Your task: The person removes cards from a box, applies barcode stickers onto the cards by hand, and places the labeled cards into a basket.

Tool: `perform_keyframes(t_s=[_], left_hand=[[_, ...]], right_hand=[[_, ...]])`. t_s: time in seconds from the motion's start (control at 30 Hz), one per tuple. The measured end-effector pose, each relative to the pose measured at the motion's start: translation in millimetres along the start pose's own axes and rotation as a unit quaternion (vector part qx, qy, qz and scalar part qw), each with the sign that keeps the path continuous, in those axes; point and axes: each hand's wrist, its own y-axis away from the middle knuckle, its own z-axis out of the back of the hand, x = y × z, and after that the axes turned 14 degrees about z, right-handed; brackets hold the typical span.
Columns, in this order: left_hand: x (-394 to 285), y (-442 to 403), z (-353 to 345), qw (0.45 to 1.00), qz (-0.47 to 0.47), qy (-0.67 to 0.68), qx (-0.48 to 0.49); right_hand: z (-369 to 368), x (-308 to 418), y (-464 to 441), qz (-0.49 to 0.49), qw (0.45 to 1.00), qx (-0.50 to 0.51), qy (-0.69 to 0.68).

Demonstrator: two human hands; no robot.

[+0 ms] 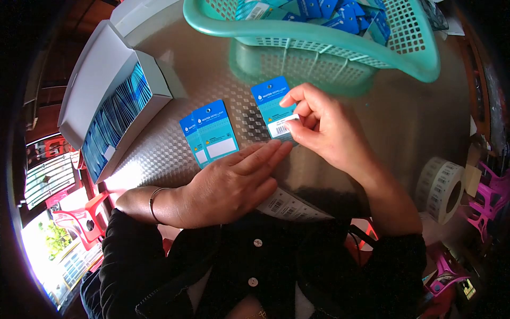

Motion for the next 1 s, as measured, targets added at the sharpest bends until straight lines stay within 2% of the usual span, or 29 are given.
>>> perform_keyframes(t_s=[0.7,1.0], left_hand=[[-0.1,-0.1,-0.1,1.0,-0.005,-0.002,-0.002],[0.2,-0.2,-0.7,1.0,-0.008,0.0,-0.002]], right_hand=[[-2.2,-2.4,1.1,0.002,1.0,-0.011,0.019],[-4.8,5.8,0.0,0.025,0.996,-0.001,0.09]])
